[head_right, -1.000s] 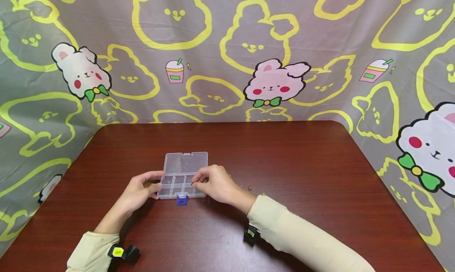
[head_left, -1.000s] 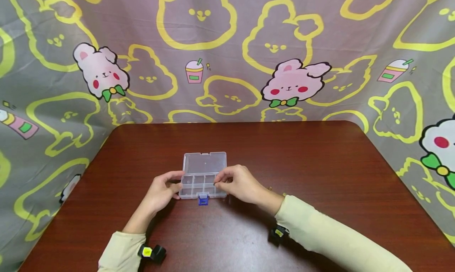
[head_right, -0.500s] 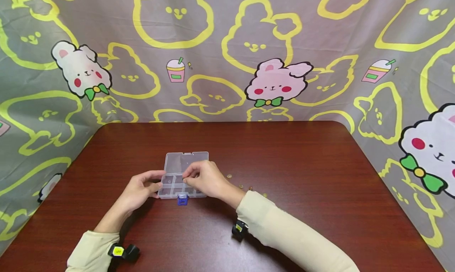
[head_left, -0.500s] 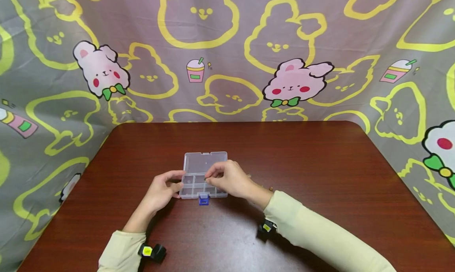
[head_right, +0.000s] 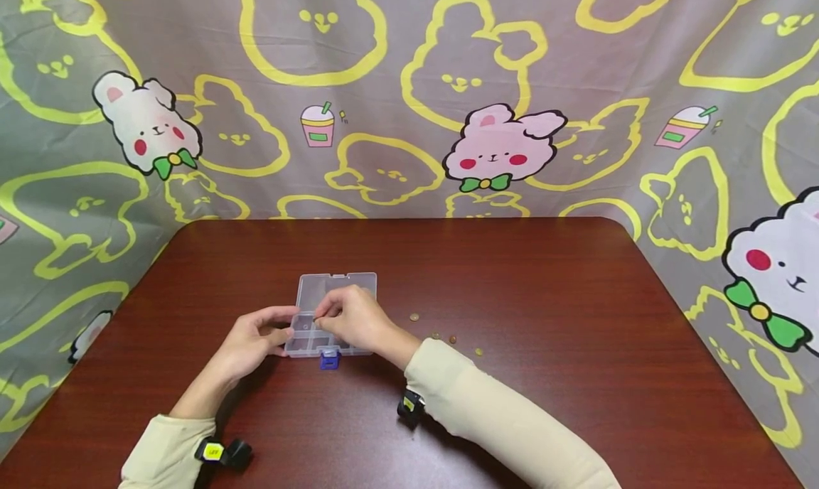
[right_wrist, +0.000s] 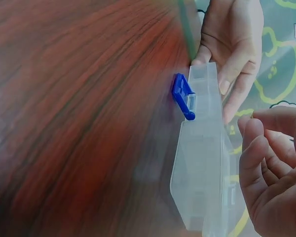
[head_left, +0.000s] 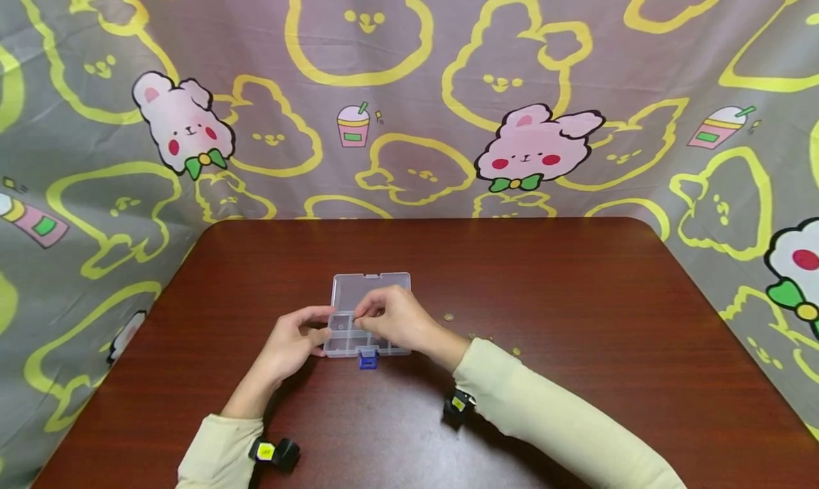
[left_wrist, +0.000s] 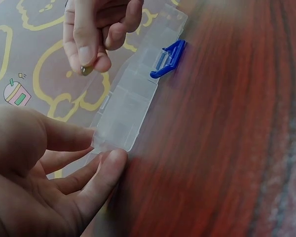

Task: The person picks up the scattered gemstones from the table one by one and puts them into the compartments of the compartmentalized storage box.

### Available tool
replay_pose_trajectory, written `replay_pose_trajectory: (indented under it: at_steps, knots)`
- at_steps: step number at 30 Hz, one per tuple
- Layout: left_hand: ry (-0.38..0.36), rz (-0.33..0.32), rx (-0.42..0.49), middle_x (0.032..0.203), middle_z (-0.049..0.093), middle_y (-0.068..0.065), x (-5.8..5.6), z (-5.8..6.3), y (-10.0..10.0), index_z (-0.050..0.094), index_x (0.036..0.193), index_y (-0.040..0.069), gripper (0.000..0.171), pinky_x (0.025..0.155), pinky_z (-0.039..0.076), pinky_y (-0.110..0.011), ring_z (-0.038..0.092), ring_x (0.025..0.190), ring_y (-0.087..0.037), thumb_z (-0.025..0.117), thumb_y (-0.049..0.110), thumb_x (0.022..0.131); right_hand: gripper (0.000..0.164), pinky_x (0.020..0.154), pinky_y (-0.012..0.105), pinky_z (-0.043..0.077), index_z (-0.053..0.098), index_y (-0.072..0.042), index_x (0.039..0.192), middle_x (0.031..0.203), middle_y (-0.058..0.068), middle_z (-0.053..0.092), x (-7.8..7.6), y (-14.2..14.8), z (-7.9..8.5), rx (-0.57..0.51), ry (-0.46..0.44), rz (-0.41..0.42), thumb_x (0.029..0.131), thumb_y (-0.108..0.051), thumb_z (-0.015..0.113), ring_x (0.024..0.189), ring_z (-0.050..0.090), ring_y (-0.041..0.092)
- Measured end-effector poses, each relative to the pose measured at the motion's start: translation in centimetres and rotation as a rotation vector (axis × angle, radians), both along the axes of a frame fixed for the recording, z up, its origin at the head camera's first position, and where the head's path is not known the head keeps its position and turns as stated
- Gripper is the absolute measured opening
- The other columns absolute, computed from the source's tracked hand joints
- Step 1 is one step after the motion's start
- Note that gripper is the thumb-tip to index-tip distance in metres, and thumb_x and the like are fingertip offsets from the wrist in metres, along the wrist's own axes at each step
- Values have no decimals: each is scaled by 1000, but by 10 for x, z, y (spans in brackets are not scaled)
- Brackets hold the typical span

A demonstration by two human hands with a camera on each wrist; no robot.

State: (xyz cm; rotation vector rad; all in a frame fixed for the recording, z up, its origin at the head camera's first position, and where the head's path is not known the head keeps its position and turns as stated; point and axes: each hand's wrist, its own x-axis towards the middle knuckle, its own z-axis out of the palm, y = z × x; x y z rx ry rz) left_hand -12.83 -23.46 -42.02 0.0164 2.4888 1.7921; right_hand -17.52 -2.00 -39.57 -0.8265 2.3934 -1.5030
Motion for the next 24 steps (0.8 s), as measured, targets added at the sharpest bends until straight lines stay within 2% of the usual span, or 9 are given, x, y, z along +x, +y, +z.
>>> replay_pose_trajectory:
  at_steps: [9,18,24]
  knots:
    - [-3,-3,-17,124,61,-29,-3,-1,0,60,131,-8,38,63,60,-35,68,84,-27,60,-8,93,2,47,21,49,75,-5,88,70,-5,68,-2,-12,-1,24,10,1,87,-4,75,48,58,8]
    - [0,-8,3,125,60,-31,-1,1,1,59,130,-10,38,62,60,-36,67,84,-27,60,-8,93,4,47,21,48,76,-9,86,68,-8,67,-5,-17,-2,52,45,-28,85,-5,76,48,58,6]
    - [-11,2,-11,125,60,-30,-1,-1,0,59,130,-9,37,63,60,-35,67,83,-25,59,-8,93,5,50,20,46,76,-11,85,68,-9,66,-6,-21,-3,77,73,-52,83,-6,78,54,56,2]
